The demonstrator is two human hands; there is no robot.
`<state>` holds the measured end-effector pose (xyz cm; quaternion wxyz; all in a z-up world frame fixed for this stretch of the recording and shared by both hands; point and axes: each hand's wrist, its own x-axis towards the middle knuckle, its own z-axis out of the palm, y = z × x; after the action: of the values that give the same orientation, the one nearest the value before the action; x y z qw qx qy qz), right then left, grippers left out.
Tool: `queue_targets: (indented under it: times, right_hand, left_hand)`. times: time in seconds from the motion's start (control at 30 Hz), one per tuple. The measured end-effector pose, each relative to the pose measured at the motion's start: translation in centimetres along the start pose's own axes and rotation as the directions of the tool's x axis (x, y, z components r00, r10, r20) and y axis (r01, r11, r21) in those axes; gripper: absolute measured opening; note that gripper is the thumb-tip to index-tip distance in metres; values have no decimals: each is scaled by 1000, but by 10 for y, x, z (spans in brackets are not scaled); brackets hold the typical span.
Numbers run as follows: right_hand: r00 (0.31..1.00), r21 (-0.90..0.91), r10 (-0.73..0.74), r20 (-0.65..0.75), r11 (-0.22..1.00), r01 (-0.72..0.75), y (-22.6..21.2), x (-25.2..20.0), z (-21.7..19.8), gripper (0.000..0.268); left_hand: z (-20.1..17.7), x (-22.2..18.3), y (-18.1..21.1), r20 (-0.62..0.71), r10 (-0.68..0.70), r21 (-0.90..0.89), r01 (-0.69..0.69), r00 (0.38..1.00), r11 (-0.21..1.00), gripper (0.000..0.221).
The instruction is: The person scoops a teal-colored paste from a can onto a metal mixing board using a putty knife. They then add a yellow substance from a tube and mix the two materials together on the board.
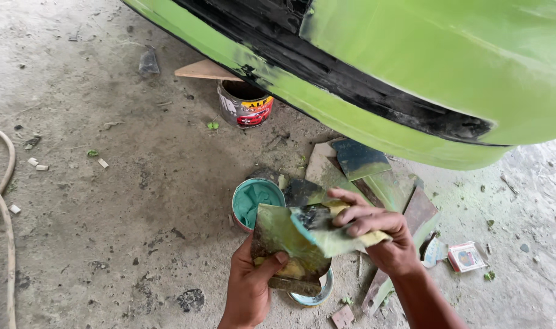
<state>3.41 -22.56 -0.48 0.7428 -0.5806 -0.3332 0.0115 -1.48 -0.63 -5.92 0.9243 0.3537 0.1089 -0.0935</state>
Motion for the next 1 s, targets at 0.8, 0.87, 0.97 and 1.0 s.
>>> queue_targets:
  times: [0.8,0.87,0.97,1.0]
  right_hand:
    - [847,62,322,-423,943,-328,35,-28,-21,31]
    - [763,317,400,-508,910,-267,23,-34,-19,29]
    - [679,540,492,-545,826,-165,26,-46,-18,43]
    - [687,539,505,-522,820,-193,28,-56,-16,42]
  left_hand:
    - [-14,-17,5,190,184,-77,-172,964,982,39]
    - [-27,-12,1,35,97,33,-98,995,995,38]
    - [-33,-1,-2,-123,9,152,10,992,988,36]
    - [-35,-5,-5,-139,-4,157,26,990,987,33]
